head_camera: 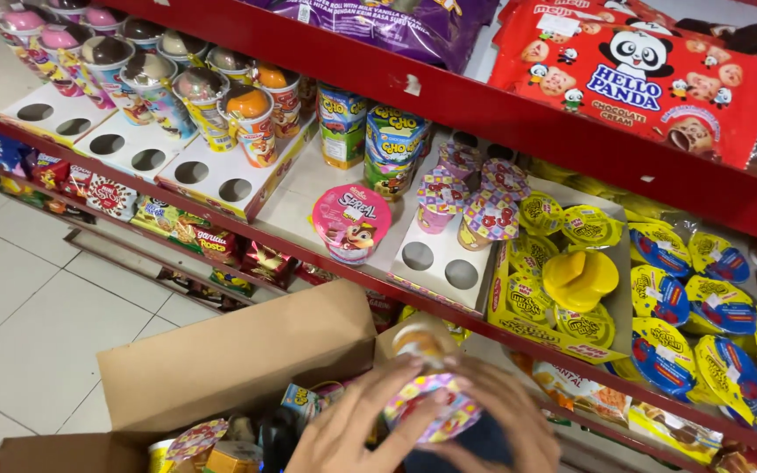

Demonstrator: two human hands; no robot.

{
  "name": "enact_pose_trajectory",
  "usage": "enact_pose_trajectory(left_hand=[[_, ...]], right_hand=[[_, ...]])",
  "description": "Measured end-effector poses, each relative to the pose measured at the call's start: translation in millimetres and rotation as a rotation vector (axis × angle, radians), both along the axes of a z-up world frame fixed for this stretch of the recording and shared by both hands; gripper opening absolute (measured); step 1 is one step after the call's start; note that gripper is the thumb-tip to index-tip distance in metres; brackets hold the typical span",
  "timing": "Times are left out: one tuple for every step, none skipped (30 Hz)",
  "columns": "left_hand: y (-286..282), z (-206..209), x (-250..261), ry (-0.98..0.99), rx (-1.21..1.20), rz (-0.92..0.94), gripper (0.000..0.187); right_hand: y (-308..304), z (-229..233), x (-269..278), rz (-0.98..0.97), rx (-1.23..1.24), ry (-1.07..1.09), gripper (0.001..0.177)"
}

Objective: The recorder takes snack containers out of a cardboard box, wipes them with a cloth, scans their barcodes with a handheld device, and stocks them onto grocery store shelves.

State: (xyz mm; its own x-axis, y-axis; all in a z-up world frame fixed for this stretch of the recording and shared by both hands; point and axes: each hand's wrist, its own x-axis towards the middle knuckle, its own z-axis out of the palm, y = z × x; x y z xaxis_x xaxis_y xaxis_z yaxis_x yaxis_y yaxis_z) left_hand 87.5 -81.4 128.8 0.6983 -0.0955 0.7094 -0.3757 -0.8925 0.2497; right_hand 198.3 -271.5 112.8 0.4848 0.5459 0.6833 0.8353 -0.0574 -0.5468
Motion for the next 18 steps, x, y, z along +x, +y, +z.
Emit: enact_pose_trajectory(left_hand=[[-2,7,4,0.003,0.002,-0.001,0.049],[-5,14,9,-0.052,0.084,0.007,0.046],[-7,21,14,-0.110,0.165,0.012,0.042],[-10,29,15,-0.109,0.166,0.007,0.042],[-14,36,17,-0.101,0.203,0.011,0.042],[-18,43,19,-0.094,0.240,0.014,0.042],[-19,42,21,-0.094,0.238,0.010,0.042],[-20,41,22,-0.106,0.283,0.017,0.039],[-20,40,25,-0.121,0.328,0.027,0.036],[-25,40,23,-0.123,0.324,0.026,0.036],[-29,39,22,-0.086,0.331,0.040,0.035],[-32,39,20,-0.049,0.339,0.053,0.034],[-36,32,18,-0.046,0.338,0.051,0.034],[-40,24,16,-0.070,0.411,0.077,0.035],[-44,17,14,-0.098,0.487,0.106,0.036],[-41,28,18,-0.099,0.488,0.105,0.036],[-39,41,21,-0.140,0.530,0.075,0.036],[-36,53,25,-0.181,0.573,0.045,0.036]], right_hand=[[-4,0,3,-0.001,0.002,0.003,0.079],[-8,0,6,-0.047,0.022,-0.034,0.080],[-13,0,9,-0.098,0.041,-0.073,0.081],[-17,-1,12,-0.102,0.042,-0.072,0.081],[-23,-1,15,-0.114,0.048,-0.084,0.078],[-29,-2,19,-0.126,0.054,-0.096,0.075],[-32,-2,20,-0.130,0.051,-0.096,0.075],[-36,-3,21,-0.138,0.048,-0.108,0.073],[-40,-4,23,-0.143,0.045,-0.124,0.071],[-46,-5,27,-0.144,0.041,-0.126,0.071],[-50,-7,31,-0.113,0.024,-0.174,0.070],[-55,-9,34,-0.081,0.007,-0.222,0.069],[-64,-14,35,-0.083,0.005,-0.219,0.069],[-72,-19,35,-0.041,-0.026,-0.249,0.069],[-79,-24,37,0.002,-0.054,-0.283,0.069],[-88,-31,44,0.001,-0.053,-0.283,0.069],[-95,-39,52,0.022,-0.061,-0.289,0.070],[-103,-46,60,0.042,-0.069,-0.295,0.070]])
